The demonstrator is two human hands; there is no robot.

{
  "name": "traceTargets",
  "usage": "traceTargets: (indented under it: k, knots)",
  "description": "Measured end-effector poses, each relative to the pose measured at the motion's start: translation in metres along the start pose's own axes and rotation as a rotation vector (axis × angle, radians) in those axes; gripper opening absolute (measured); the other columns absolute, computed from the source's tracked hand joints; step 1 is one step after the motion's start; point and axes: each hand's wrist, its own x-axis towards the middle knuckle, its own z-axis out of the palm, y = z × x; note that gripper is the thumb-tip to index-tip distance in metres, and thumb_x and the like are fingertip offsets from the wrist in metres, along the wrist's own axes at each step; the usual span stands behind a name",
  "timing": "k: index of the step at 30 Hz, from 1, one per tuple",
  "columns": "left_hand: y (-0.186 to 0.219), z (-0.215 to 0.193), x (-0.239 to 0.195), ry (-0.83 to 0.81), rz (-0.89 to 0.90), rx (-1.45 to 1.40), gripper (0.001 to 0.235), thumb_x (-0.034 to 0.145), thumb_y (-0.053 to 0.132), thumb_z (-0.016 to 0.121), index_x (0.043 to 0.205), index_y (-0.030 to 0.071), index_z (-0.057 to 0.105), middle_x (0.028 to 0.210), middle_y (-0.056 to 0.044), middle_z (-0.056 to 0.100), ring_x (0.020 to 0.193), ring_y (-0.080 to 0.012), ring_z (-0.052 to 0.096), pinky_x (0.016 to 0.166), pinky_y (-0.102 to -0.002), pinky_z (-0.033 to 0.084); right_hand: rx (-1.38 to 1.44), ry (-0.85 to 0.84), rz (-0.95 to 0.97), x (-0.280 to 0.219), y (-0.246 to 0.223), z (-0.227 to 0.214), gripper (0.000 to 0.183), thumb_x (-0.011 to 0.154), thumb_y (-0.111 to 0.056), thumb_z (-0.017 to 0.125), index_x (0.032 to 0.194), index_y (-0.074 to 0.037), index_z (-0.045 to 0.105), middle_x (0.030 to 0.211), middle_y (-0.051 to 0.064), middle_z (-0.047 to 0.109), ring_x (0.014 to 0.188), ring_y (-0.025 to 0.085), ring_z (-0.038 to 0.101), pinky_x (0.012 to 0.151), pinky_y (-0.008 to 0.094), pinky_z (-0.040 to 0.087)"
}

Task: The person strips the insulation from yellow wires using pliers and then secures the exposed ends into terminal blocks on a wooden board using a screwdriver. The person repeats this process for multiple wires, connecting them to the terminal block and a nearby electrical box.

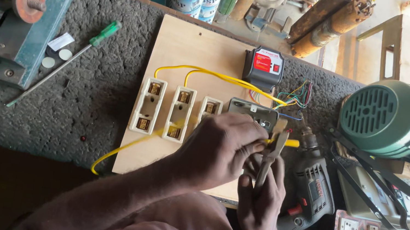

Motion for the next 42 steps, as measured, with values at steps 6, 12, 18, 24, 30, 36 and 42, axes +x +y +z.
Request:
traceTargets:
  k: [6,12,18,24,30,36,42]
  knots:
    - [-0.005,-0.026,0.008,-0.55,-0.197,-0.498,0.013,0.1,0.011,0.067,0.094,0.0,0.067,0.074,-0.008,0.063,0.075,-0.0093,0.057,0.072,-0.03,0.051,-0.158,0.194,-0.247,0.02,0.022,-0.006,0.061,0.094,0.001,0.071,0.145,-0.009,0.04,0.148,0.024,0.035,0.148,0.053,0.033,0.108,0.045,0.056]
    - [-0.014,-0.037,0.006,-0.773,-0.285,-0.666,0.023,0.105,0.018,0.064,0.093,-0.001,0.07,0.072,-0.001,0.061,0.073,-0.006,0.05,0.067,-0.03,0.044,-0.429,0.018,-0.503,0.025,0.037,-0.027,0.073,0.094,0.014,0.074,0.15,-0.012,0.035,0.159,0.018,0.031,0.156,0.055,0.026,0.127,0.067,0.036]
    - [-0.033,-0.028,0.005,-0.909,-0.569,-0.87,0.028,0.103,0.021,0.063,0.106,-0.004,0.076,0.073,0.003,0.063,0.066,-0.0062,0.048,0.057,-0.03,0.038,-0.018,-0.094,-0.186,0.024,0.024,-0.037,0.051,0.093,-0.002,0.057,0.141,-0.011,0.044,0.156,0.027,0.02,0.149,0.057,0.014,0.103,0.055,0.052]
    - [-0.028,-0.024,0.002,-0.774,-0.195,-0.831,0.035,0.115,0.03,0.056,0.101,0.002,0.072,0.076,0.002,0.063,0.078,-0.0088,0.054,0.071,-0.028,0.045,-0.477,-0.024,-0.509,0.022,0.034,-0.045,0.017,0.089,-0.005,0.065,0.105,-0.006,0.059,0.115,0.018,0.064,0.104,0.037,0.068,0.071,0.042,0.055]
    - [-0.017,0.001,-0.009,-0.253,-0.066,-0.179,0.026,0.085,0.017,0.083,0.086,0.003,0.061,0.073,-0.008,0.064,0.064,-0.0221,0.067,0.059,-0.037,0.051,-0.311,-0.03,-0.038,-0.003,0.034,-0.008,0.007,0.084,-0.005,0.067,0.09,-0.002,0.068,0.084,0.017,0.062,0.074,0.032,0.063,0.064,0.041,0.052]
    - [-0.045,0.007,-0.014,-0.153,0.032,-0.225,0.013,0.082,-0.005,0.07,0.082,0.005,0.062,0.073,-0.011,0.063,0.064,-0.0248,0.066,0.058,-0.037,0.051,0.509,0.075,-0.093,-0.01,0.02,0.006,0.06,0.102,-0.008,0.069,0.144,-0.016,0.026,0.136,0.02,0.05,0.126,0.025,0.053,0.108,0.038,0.054]
    - [-0.049,0.03,-0.026,-0.062,-0.105,-0.176,0.054,0.071,0.009,0.095,0.065,0.002,0.041,0.057,-0.012,0.043,0.051,-0.0208,0.043,0.049,-0.037,0.04,0.607,0.071,0.192,-0.027,0.011,0.005,0.083,0.101,-0.005,0.06,0.164,-0.015,0.007,0.13,0.017,0.049,0.111,0.019,0.048,0.09,0.03,0.044]
